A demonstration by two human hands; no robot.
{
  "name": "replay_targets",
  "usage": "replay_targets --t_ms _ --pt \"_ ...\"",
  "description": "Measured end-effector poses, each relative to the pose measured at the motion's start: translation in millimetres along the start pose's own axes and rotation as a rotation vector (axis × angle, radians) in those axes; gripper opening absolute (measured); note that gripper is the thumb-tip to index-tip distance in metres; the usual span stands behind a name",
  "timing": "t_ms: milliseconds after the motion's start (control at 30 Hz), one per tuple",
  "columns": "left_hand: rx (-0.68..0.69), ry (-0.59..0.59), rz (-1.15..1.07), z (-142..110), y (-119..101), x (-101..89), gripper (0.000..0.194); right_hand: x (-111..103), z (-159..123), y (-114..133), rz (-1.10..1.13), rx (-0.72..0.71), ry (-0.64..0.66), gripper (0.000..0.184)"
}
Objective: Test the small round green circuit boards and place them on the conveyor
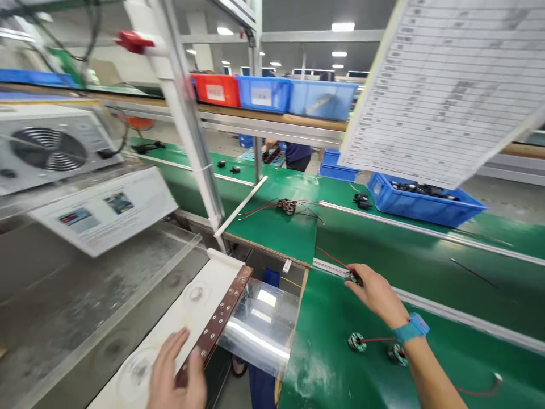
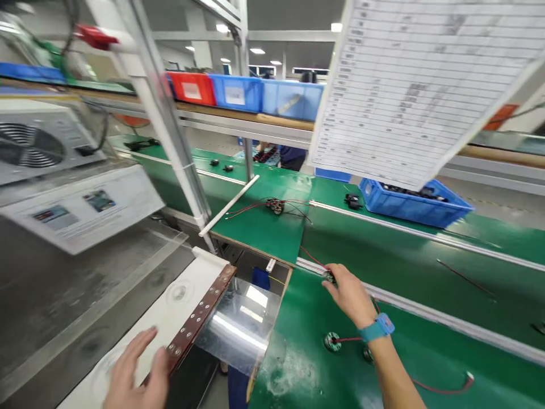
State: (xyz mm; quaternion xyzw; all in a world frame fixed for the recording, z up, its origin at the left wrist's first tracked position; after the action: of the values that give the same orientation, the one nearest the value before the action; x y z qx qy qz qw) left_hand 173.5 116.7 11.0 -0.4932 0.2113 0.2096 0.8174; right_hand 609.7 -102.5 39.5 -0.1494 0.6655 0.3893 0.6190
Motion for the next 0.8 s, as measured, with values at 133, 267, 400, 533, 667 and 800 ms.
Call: replay_targets --t_ms 133,267,400,533,667,800 --pt "0.508 -0.041 0.035 -5.0 -115.0 -5.5 0.057 -2.0 -19.9 163.4 0.366 -0.553 0.306 0.030" --pt "0.486 0.212 0.276 -2.2 -107.3 -3.4 0.043 40.9 -50.0 290.2 0.504 -0.944 0.618 0.027" --pt "-0.136 0.412 0.506 -14.7 -1.4 -46.7 0.034 139.1 -56.6 385.2 0.313 -0.997 0.597 0.026" --pt "-0.591 0.506 0.631 -74.5 84.2 -108.2 0.033 239.4 -85.3 460.7 0.039 -1.022 0.594 0.025" --pt "-0.711 0.353 0.325 -128.4 131.2 -134.2 0.031 297.4 -118.0 503.6 -0.076 -1.053 0.596 0.027" --pt "-0.904 0.158 -0.379 -171.2 154.2 -109.9 0.050 329.1 -129.7 513.3 -0.117 -1.029 0.571 0.032"
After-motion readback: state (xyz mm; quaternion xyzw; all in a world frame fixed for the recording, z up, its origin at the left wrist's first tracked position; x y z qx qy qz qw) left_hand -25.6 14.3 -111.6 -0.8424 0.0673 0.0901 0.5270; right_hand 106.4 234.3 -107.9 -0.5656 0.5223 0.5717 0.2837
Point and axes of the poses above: each hand's wrist, its own z-axis towards the middle knuckle, its own x-axis out of the palm, y = z × x, the point moved 9 cm from there along z, towards the middle knuckle, and after that the axes turned 6 degrees about x, right-handed, at the moved point
